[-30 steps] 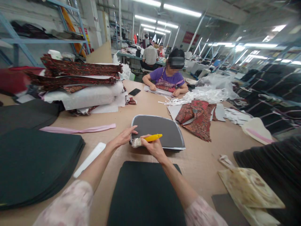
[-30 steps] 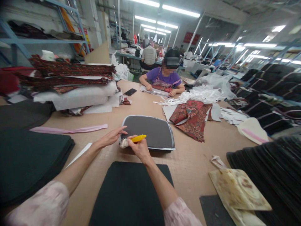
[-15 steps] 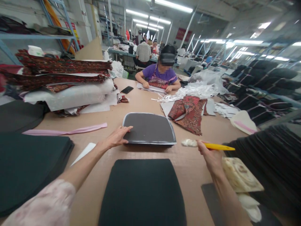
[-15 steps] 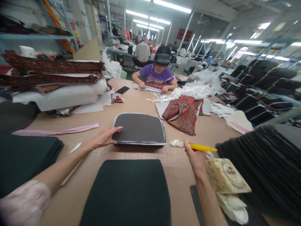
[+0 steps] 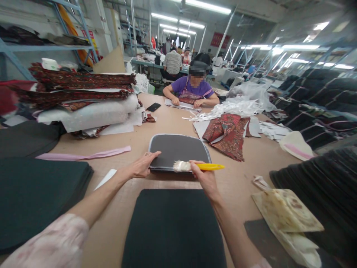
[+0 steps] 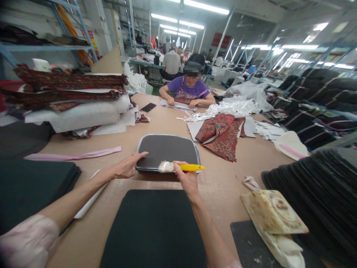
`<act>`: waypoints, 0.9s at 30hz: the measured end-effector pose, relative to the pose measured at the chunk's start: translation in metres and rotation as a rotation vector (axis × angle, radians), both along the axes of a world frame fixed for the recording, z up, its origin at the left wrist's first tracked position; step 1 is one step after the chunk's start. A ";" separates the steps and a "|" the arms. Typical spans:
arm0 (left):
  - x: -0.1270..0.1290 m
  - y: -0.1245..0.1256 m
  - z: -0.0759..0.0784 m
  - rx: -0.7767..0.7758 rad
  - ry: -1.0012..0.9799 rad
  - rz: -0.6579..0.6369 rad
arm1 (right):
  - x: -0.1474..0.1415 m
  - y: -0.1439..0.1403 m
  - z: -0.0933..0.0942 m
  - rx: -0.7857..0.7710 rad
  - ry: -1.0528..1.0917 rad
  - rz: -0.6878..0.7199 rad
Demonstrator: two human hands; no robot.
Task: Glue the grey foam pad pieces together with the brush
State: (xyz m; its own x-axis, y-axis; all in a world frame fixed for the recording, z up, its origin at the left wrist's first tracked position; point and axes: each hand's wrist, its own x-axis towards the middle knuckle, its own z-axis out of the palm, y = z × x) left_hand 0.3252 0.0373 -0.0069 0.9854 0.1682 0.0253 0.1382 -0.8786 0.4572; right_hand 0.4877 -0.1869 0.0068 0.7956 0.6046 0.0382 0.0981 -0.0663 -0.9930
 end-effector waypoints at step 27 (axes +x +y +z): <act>0.013 0.003 -0.003 0.194 0.029 0.060 | 0.147 -0.116 -0.020 -0.036 -0.121 -0.418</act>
